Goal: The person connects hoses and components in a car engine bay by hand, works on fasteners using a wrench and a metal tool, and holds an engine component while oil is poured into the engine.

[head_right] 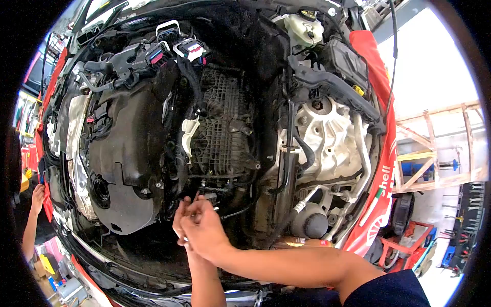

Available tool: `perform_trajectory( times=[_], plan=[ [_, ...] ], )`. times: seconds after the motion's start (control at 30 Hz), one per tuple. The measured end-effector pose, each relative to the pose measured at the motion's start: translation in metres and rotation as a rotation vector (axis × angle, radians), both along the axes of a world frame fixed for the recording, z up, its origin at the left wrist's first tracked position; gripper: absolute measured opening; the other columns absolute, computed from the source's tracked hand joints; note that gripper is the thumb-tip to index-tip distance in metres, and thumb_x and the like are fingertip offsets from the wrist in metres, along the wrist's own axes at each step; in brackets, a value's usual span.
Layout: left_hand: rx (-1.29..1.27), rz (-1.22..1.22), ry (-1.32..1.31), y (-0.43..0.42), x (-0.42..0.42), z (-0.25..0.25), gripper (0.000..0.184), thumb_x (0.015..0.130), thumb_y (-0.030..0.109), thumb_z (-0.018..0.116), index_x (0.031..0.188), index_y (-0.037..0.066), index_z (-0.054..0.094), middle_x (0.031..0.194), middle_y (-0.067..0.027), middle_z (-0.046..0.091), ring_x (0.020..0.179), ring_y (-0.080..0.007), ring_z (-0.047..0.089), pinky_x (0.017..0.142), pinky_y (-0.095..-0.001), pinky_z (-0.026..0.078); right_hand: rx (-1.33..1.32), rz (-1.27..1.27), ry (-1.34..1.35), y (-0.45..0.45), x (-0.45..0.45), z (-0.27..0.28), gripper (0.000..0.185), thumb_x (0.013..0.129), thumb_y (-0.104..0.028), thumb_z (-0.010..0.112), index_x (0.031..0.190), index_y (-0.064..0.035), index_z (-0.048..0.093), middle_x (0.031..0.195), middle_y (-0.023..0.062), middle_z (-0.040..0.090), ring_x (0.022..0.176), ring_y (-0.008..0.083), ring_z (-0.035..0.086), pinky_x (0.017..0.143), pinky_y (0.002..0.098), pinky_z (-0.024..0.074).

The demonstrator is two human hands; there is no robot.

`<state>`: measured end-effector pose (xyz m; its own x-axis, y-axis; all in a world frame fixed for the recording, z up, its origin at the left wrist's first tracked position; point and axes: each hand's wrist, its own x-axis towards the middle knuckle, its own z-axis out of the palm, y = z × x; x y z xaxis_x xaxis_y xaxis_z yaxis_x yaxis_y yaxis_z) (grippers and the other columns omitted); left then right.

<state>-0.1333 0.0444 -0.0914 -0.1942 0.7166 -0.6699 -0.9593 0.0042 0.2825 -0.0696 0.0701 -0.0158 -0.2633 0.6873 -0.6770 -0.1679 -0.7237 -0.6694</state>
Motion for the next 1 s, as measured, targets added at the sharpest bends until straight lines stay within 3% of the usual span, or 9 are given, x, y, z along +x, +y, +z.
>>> perform_trajectory(
  times=[0.13,0.17,0.27,0.4,0.5,0.57,0.83,0.87,1.0],
  plan=[
    [0.007,-0.019,-0.011,0.011,0.014,0.013,0.017,0.095,0.023,0.048,0.097,0.008,0.054,0.117,-0.0088,0.058,0.113,-0.0315,0.054,0.092,-0.0398,0.046,-0.11,0.079,0.039,0.012,0.041,0.011,0.029,0.093,-0.003,0.047,0.117,-0.0038,0.03,0.08,0.0107,0.058,0.051,0.0129,0.055,0.039,0.0236,0.0396],
    [-0.02,-0.003,0.073,0.015,0.019,0.017,0.019,0.096,0.022,0.044,0.094,0.004,0.051,0.129,-0.0185,0.046,0.116,-0.0346,0.051,0.096,-0.0446,0.043,-0.142,0.11,0.043,0.017,0.051,0.014,0.03,0.093,-0.003,0.046,0.118,-0.0044,0.03,0.078,0.0102,0.057,0.049,0.0126,0.053,0.038,0.0235,0.0379],
    [-0.036,0.01,0.068,0.017,0.024,0.019,0.02,0.096,0.023,0.043,0.096,0.004,0.049,0.144,-0.0209,0.032,0.12,-0.0377,0.049,0.097,-0.0446,0.043,-0.119,0.213,-0.004,0.025,0.075,0.008,0.031,0.094,-0.004,0.045,0.12,-0.0041,0.029,0.075,0.0091,0.055,0.047,0.0112,0.048,0.04,0.0234,0.0338],
    [-0.016,-0.05,0.14,0.017,0.024,0.014,0.014,0.095,0.021,0.047,0.097,0.008,0.048,0.142,-0.0147,0.038,0.119,-0.0385,0.052,0.096,-0.0434,0.044,0.294,0.454,-0.24,0.029,0.095,-0.016,0.035,0.094,-0.006,0.046,0.123,0.0021,0.029,0.067,0.0052,0.053,0.049,0.0102,0.047,0.045,0.0254,0.0376],
    [-0.034,-0.085,0.185,0.017,0.024,0.014,0.015,0.095,0.022,0.047,0.098,0.008,0.047,0.144,-0.0158,0.035,0.12,-0.0395,0.051,0.097,-0.0436,0.043,0.27,0.549,-0.362,0.042,0.095,-0.003,0.033,0.094,-0.007,0.047,0.122,0.0074,0.036,0.064,0.0039,0.052,0.049,0.0096,0.046,0.044,0.0261,0.0385],
    [-0.052,-0.105,0.198,0.015,0.024,0.012,0.015,0.095,0.022,0.046,0.099,0.008,0.047,0.145,-0.0156,0.035,0.12,-0.0398,0.051,0.097,-0.0437,0.043,-0.05,0.474,-0.238,0.043,0.083,0.009,0.028,0.094,-0.009,0.048,0.116,0.0096,0.046,0.062,0.0022,0.05,0.049,0.0089,0.045,0.043,0.0262,0.0382],
    [0.016,-0.067,0.162,0.015,0.024,0.006,0.019,0.096,0.024,0.046,0.1,0.006,0.047,0.15,-0.0188,0.025,0.122,-0.0408,0.048,0.098,-0.0452,0.043,-0.031,0.365,-0.393,0.039,0.072,-0.012,0.021,0.093,-0.015,0.054,0.099,0.004,0.06,0.053,-0.0026,0.045,0.039,0.0063,0.036,0.035,0.0256,0.0267],
    [0.015,-0.086,0.171,0.015,0.023,0.008,0.02,0.097,0.025,0.043,0.1,0.005,0.048,0.152,-0.0197,0.02,0.124,-0.041,0.046,0.098,-0.0465,0.043,0.022,0.381,-0.419,0.041,0.078,-0.015,0.029,0.085,-0.017,0.057,0.096,0.0093,0.064,0.072,0.0162,0.063,0.066,0.0169,0.055,0.063,0.0338,0.0462],
    [0.023,-0.096,0.181,0.015,0.024,0.01,0.02,0.095,0.025,0.045,0.1,0.006,0.047,0.148,-0.0194,0.029,0.119,-0.0454,0.049,0.098,-0.0514,0.043,0.075,0.458,-0.423,0.045,0.095,-0.029,0.03,0.088,-0.019,0.058,0.099,0.0079,0.064,0.071,0.0148,0.063,0.065,0.0168,0.055,0.061,0.0322,0.0458]
  ],
)
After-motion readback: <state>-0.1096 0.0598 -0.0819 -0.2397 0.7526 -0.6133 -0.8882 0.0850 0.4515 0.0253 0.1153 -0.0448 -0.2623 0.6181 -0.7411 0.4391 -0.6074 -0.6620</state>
